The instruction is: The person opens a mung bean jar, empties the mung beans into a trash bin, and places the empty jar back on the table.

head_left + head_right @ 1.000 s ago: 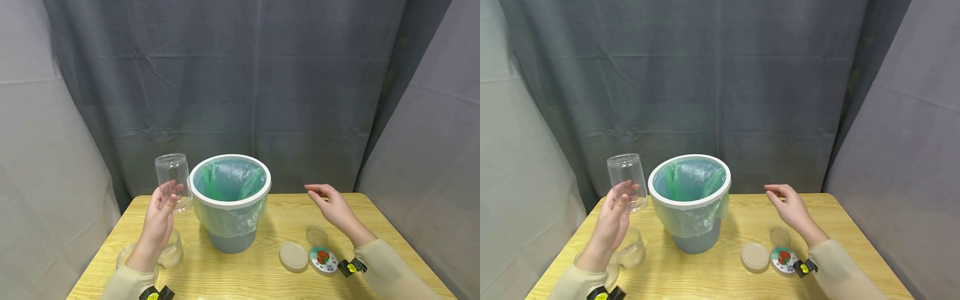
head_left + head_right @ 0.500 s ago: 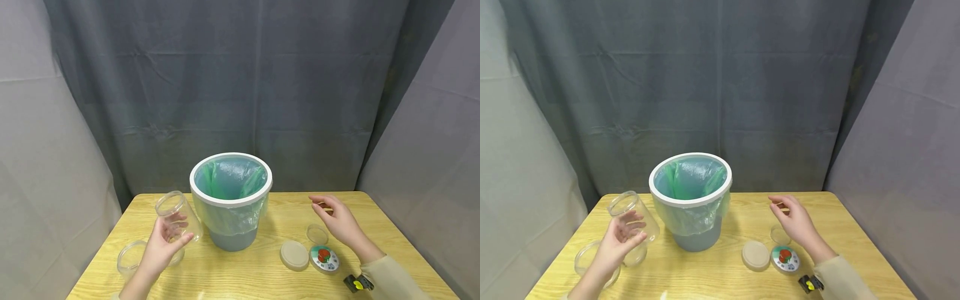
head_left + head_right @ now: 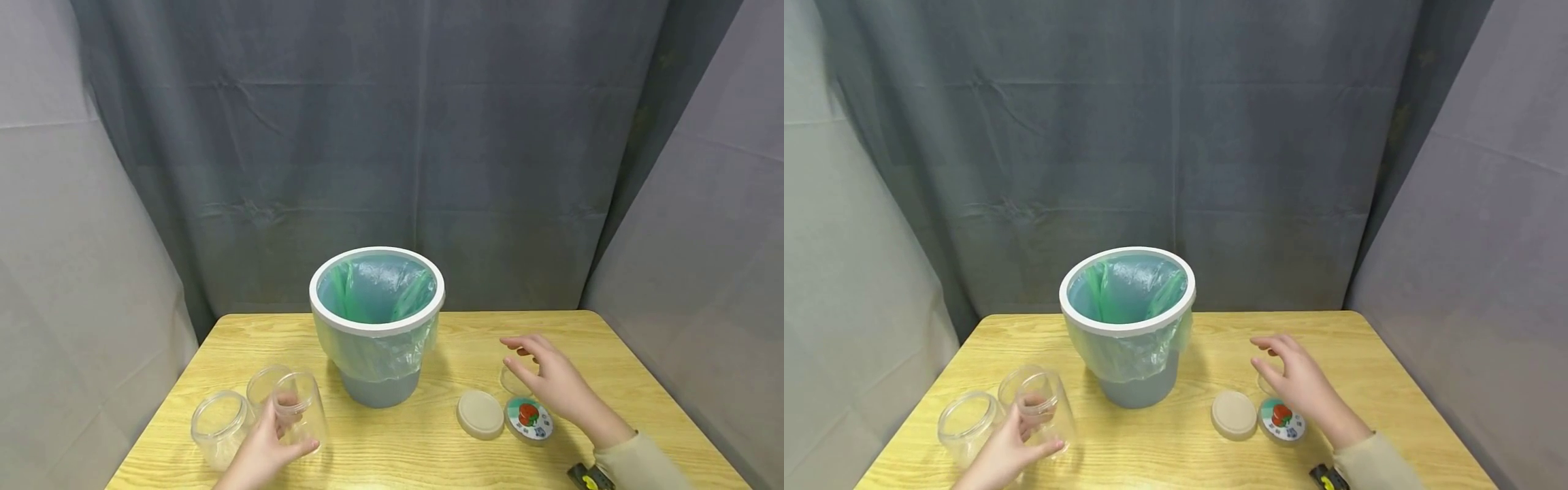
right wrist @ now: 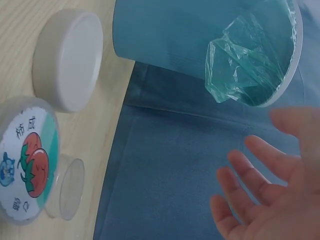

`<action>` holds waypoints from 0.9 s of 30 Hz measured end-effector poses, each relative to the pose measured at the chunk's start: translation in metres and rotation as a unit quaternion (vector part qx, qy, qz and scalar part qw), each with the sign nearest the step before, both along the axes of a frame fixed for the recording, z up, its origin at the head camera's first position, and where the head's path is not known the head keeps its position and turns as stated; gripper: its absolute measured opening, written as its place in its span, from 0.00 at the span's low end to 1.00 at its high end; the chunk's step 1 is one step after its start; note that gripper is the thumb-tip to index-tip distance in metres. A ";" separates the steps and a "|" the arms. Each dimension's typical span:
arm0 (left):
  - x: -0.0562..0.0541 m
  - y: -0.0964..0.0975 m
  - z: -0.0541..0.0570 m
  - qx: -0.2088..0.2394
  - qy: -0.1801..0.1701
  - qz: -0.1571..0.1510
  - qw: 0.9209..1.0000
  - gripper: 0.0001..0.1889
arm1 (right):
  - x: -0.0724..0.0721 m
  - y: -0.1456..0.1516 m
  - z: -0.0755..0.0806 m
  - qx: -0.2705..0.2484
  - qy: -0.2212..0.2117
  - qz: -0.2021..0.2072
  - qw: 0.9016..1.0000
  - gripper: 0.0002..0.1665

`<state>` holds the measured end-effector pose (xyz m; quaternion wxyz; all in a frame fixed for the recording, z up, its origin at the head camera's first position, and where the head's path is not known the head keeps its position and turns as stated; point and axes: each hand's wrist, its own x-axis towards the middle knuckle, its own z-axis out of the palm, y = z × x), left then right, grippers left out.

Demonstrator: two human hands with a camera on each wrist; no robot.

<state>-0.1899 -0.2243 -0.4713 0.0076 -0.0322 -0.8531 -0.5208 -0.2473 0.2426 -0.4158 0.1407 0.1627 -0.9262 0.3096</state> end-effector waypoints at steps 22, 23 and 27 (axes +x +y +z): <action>-0.001 -0.011 -0.033 -0.084 -0.035 -0.045 0.995 0.42 | 0.028 -0.012 -0.010 0.023 0.027 0.013 0.999 0.19; -0.002 -0.011 -0.034 -0.083 -0.036 -0.044 0.995 0.42 | 0.029 -0.012 -0.010 0.023 0.030 0.012 0.999 0.19; -0.002 -0.010 -0.035 -0.077 -0.038 -0.029 0.996 0.42 | 0.033 -0.011 -0.013 0.022 0.033 0.013 0.999 0.19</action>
